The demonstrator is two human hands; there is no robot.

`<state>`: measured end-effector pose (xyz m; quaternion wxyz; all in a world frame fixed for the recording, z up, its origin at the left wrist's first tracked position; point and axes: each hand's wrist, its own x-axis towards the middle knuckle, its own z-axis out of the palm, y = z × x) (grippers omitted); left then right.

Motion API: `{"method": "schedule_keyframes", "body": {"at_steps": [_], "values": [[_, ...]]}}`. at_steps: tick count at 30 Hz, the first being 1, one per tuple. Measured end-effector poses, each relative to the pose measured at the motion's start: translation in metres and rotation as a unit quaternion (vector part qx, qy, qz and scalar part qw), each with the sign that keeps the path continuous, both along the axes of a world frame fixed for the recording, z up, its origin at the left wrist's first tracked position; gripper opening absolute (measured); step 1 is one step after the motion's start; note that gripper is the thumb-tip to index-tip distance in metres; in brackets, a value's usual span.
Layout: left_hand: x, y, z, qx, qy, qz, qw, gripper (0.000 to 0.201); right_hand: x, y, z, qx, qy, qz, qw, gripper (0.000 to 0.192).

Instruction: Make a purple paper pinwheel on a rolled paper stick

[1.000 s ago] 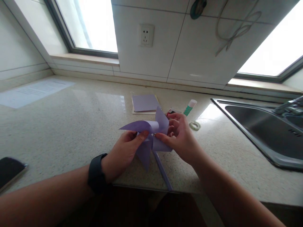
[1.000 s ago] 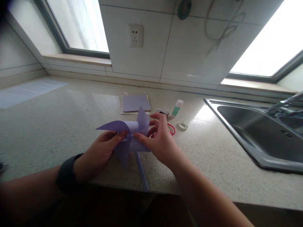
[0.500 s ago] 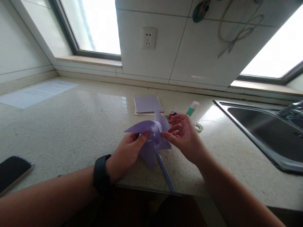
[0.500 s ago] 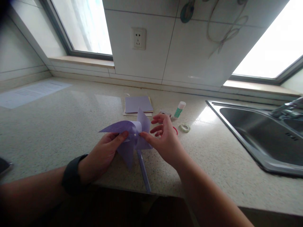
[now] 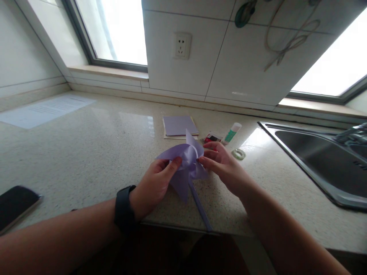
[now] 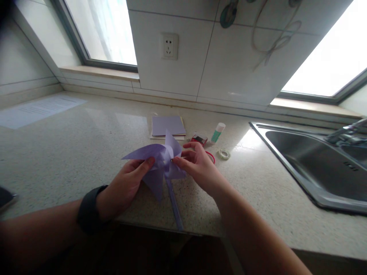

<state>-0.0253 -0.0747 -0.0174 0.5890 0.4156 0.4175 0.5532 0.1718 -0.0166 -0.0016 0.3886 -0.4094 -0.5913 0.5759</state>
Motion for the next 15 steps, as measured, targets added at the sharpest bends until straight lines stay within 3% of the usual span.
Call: {"method": "schedule_keyframes", "body": {"at_steps": [10, 15], "values": [[0.0007, -0.0005, -0.001, 0.011, 0.002, 0.018, 1.0, 0.04, 0.0028, -0.0005, -0.0022, -0.045, 0.011, 0.027, 0.999, 0.052], [0.0009, -0.0021, 0.0038, 0.01, 0.015, 0.0, 1.0, 0.044, 0.0021, -0.0005, -0.0026, -0.023, 0.006, 0.024, 0.999, 0.05]]}}
